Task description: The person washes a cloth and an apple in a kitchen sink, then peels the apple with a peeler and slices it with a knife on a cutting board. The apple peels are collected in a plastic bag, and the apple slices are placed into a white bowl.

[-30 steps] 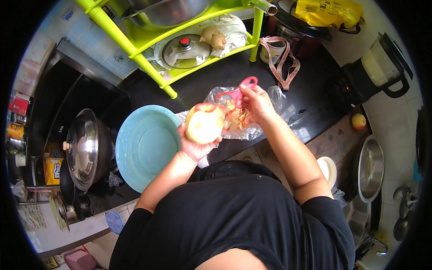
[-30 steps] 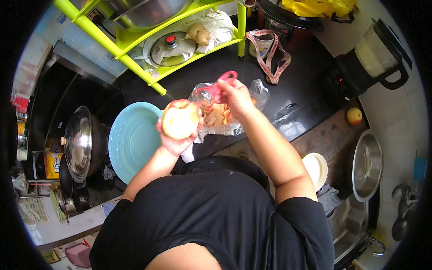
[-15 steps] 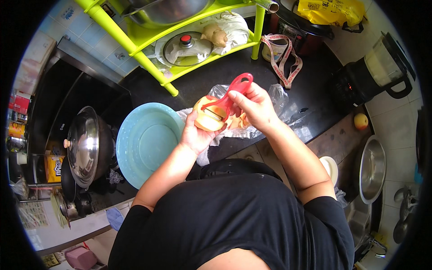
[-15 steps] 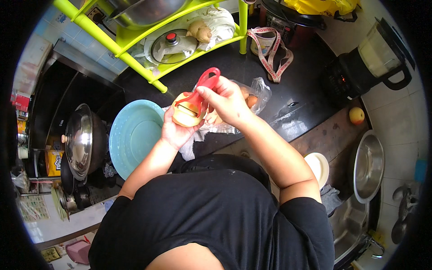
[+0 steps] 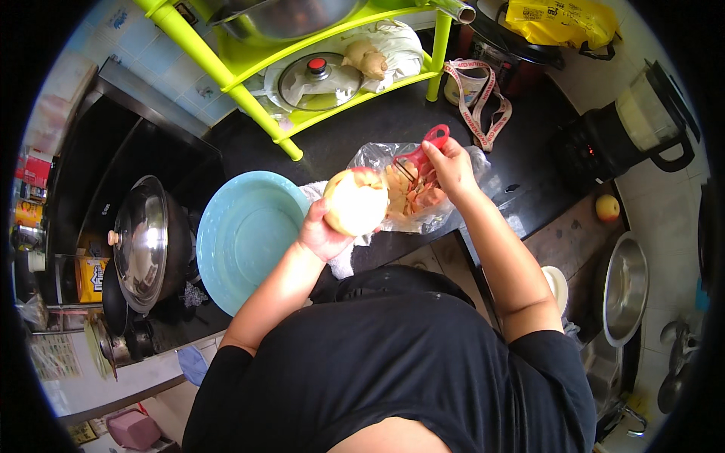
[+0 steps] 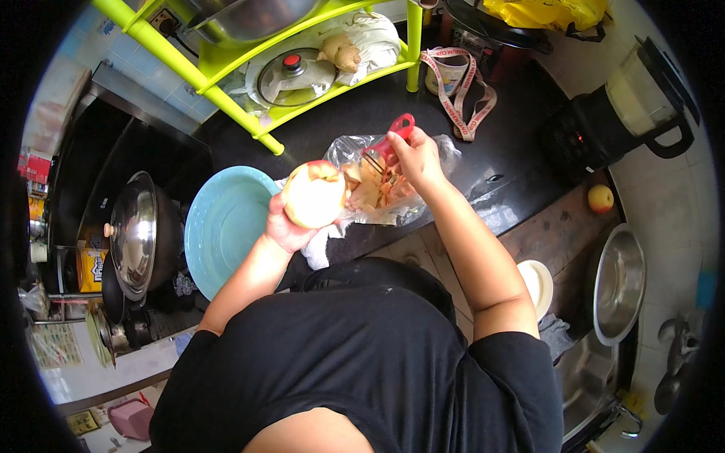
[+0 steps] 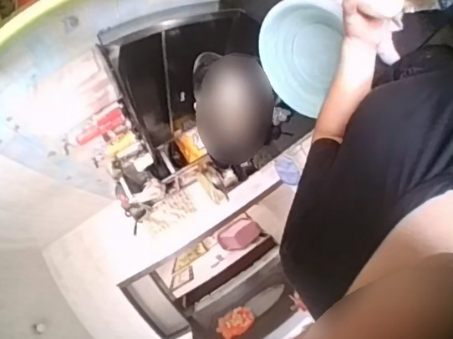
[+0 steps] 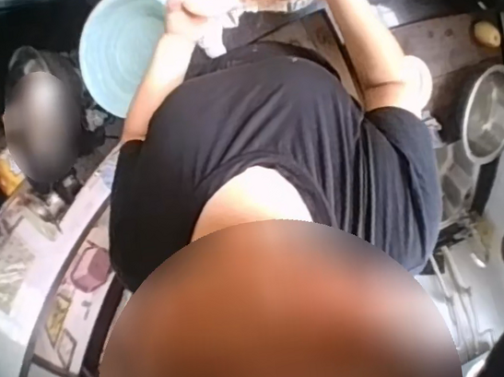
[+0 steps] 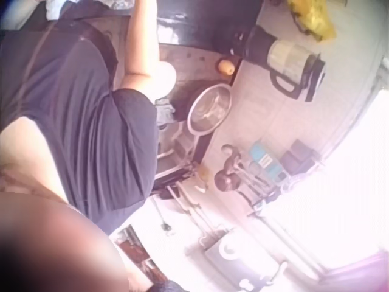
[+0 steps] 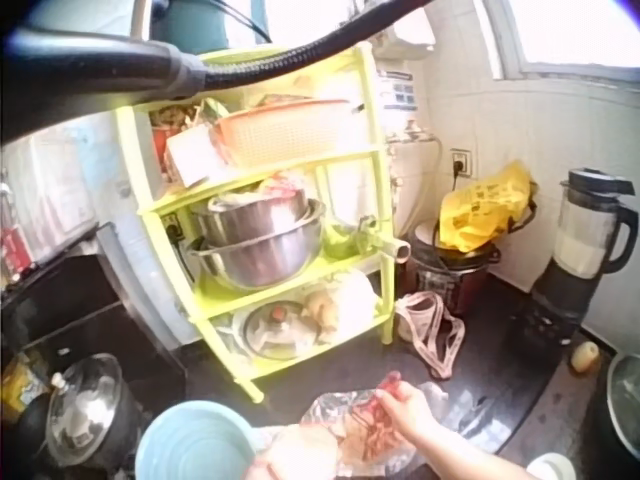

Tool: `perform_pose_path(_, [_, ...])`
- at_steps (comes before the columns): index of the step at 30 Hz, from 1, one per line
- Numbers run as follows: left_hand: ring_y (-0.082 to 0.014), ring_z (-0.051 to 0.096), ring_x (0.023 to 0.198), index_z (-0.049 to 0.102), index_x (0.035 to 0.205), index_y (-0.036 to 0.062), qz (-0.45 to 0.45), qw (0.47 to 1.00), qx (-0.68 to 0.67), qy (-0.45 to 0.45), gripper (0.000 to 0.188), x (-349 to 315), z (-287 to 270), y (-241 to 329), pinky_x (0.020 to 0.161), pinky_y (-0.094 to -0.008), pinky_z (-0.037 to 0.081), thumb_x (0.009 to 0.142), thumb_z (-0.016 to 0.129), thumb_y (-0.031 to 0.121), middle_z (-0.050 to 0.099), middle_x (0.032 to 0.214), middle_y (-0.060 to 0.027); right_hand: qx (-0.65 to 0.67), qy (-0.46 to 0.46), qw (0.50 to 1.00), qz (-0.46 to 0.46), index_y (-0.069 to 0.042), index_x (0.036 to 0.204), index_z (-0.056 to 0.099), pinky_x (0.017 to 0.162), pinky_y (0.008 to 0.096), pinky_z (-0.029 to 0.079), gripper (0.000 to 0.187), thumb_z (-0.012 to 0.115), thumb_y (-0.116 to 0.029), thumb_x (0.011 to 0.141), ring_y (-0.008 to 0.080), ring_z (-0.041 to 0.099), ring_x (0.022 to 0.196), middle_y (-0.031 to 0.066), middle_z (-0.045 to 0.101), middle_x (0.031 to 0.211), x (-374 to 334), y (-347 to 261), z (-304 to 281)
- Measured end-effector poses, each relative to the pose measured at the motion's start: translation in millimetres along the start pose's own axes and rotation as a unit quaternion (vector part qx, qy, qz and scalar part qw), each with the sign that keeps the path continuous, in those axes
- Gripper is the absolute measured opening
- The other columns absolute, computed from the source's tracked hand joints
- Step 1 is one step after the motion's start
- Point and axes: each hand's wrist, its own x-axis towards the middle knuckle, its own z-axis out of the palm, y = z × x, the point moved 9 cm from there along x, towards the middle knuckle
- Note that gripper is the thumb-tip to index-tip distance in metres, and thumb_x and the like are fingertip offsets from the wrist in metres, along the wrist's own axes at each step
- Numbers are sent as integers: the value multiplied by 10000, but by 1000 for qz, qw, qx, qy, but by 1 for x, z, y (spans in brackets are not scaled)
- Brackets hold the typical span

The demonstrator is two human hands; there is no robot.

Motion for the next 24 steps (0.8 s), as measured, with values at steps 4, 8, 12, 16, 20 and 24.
perform_pose_path(4, [-276, 458, 1151, 346, 1286, 60, -11, 995, -2, 97, 798, -2, -26, -5, 955, -441, 406, 635, 726, 322, 458, 1237, -122, 174, -116, 978, -25, -77, 864, 545, 461, 221, 424, 110, 573, -184, 868, 92, 531, 509, 26, 592, 688, -32, -63, 40])
perform_pose_path(8, [-246, 474, 1136, 341, 1287, 47, -6, 996, 29, 85, 801, 0, -20, -8, 975, -381, 395, 634, 714, 323, 463, 1230, -117, 200, -217, 955, -27, -61, 864, 549, 492, 208, 436, 106, 581, -162, 860, 86, 529, 521, 29, 598, 712, -45, -73, 67])
perform_pose_path(12, [-245, 498, 1103, 336, 1286, 29, -23, 997, 38, 57, 828, 1, -18, -11, 942, -376, 422, 622, 705, 359, 473, 1216, -119, 274, -210, 938, 42, -70, 855, 554, 486, 214, 441, 126, 596, -189, 851, 94, 534, 516, 24, 591, 687, -31, -40, 68])
perform_pose_path(16, [-255, 517, 1074, 346, 1279, 21, -16, 995, 52, 82, 850, -1, -27, -12, 895, -380, 456, 615, 699, 417, 483, 1199, -127, 266, -201, 937, 108, -72, 845, 559, 487, 221, 441, 140, 605, -204, 842, 107, 531, 509, 14, 572, 634, -18, -5, 69])
perform_pose_path(20, [-285, 509, 1078, 382, 1265, 50, -2, 998, 56, -12, 819, -8, -12, -10, 876, -411, 464, 610, 696, 430, 489, 1181, -133, 179, -78, 972, 131, -67, 859, 559, 485, 236, 430, 124, 572, -190, 857, 112, 507, 493, 25, 565, 658, 7, 26, 38])
perform_pose_path(24, [-331, 474, 1113, 395, 1278, 117, 87, 991, 97, 12, 789, -4, 5, 22, 852, -445, 471, 611, 703, 406, 452, 1223, -138, 27, -53, 997, 55, -36, 883, 561, 502, 240, 453, 151, 566, -185, 861, 113, 565, 564, 41, 605, 703, 3, 23, 27])
